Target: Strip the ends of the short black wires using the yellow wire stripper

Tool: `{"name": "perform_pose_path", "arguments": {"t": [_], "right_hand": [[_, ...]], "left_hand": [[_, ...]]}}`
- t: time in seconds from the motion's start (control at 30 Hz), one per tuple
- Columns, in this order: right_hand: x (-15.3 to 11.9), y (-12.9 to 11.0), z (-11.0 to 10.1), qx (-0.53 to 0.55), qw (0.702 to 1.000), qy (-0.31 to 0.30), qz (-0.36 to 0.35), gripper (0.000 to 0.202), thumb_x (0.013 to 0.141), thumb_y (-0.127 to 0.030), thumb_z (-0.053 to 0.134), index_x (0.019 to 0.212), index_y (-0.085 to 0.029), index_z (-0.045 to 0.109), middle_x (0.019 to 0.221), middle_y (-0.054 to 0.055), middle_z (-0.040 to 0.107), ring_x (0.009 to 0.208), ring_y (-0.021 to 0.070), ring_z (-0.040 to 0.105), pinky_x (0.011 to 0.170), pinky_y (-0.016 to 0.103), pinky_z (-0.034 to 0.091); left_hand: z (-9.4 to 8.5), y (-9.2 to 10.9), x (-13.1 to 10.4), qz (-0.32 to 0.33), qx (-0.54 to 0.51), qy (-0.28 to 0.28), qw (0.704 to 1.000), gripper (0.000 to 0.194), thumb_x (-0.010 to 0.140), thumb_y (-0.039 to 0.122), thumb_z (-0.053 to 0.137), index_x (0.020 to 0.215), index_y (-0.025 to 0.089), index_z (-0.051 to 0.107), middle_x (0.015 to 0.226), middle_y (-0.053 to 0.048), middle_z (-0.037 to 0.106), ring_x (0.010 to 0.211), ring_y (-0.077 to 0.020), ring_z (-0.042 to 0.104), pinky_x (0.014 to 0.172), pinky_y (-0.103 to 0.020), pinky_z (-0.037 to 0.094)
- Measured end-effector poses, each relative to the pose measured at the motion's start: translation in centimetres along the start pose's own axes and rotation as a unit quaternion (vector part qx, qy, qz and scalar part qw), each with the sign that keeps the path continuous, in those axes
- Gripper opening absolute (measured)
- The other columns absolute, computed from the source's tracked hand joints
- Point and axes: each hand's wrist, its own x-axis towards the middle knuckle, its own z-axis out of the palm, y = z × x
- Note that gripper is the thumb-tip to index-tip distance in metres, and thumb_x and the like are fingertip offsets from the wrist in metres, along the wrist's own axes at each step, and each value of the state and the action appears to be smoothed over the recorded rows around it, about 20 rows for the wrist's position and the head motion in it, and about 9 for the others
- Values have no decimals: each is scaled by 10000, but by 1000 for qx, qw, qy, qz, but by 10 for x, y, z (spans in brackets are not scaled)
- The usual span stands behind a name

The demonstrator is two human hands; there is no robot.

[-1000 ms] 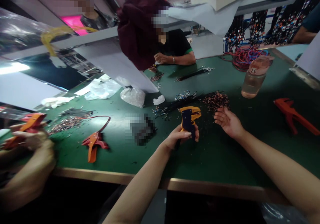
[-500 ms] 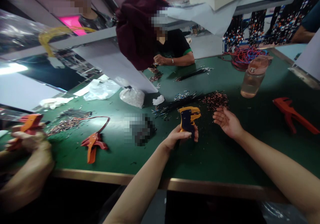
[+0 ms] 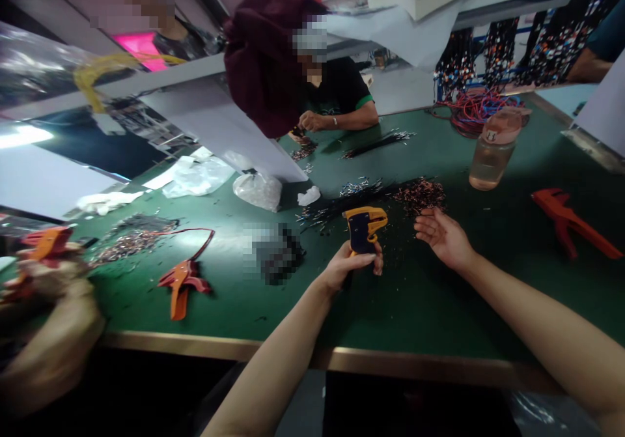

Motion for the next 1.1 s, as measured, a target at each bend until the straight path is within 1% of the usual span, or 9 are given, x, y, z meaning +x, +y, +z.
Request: {"name": "perform_pose_path", "arguments": {"t": [0.23,0.4,0.53,0.6,0.67,0.8,0.9,1.0,1.1], "right_hand": [[1,-3,1,-5,1000,-4,-16,226,911,-461,643,863,-244,687,801,25,788,735,189,765,660,311,624],[-1,-7,4,7,1000,0,-11,203,908,-436,658,849,-244,691,776,6,780,705,162,753,661,289,617],[-2,-9,4,-10,999,-12,-28,225,908,-459,660,854,-243,691,772,12,774,699,169,746,674,308,618],[-2,-10,5,-12,999,-10,-35,233,901,-464,672,838,-240,689,765,11,770,686,164,740,675,303,616],[-1,-10,6,-8,999,4,-45,247,890,-470,688,809,-237,683,737,5,761,665,153,731,662,286,612],[0,-11,6,13,996,43,-72,268,864,-486,718,788,-233,679,690,-5,746,633,138,717,622,252,604],[0,-10,5,19,996,44,-73,289,820,-506,759,800,-227,685,694,-3,750,632,136,720,614,242,605],[-1,-9,5,21,997,37,-64,314,777,-525,794,810,-230,690,700,-11,754,635,132,723,607,235,604],[-1,-7,4,8,997,30,-66,329,777,-550,785,820,-237,693,701,-17,755,644,132,727,605,237,606]], "left_hand": [[-1,3,0,-2,34,9,999,369,623,373,858,837,126,688,636,-27,669,558,-151,599,622,-310,477],[5,6,-2,-1,60,31,998,377,603,393,866,778,130,661,570,-7,633,496,-132,564,559,-290,446],[9,3,-1,9,73,88,993,391,608,432,861,685,158,592,447,47,526,382,-89,450,448,-253,346],[10,-1,0,11,70,102,992,400,616,436,858,644,169,561,420,62,485,360,-76,409,428,-249,317],[10,-3,1,14,54,87,995,383,606,416,867,665,158,590,446,43,526,391,-90,457,456,-260,363],[7,-1,4,62,-54,68,994,441,560,367,887,866,126,681,651,-22,676,589,-151,622,625,-301,505],[3,3,7,94,-111,81,986,456,568,334,881,925,130,686,725,-20,681,662,-155,638,688,-315,535],[0,4,8,108,-112,98,983,456,585,304,870,966,137,683,761,-18,677,686,-159,639,707,-327,541],[-1,1,8,115,-83,101,985,440,598,296,864,968,142,682,782,-21,685,692,-161,642,722,-327,528]]}}
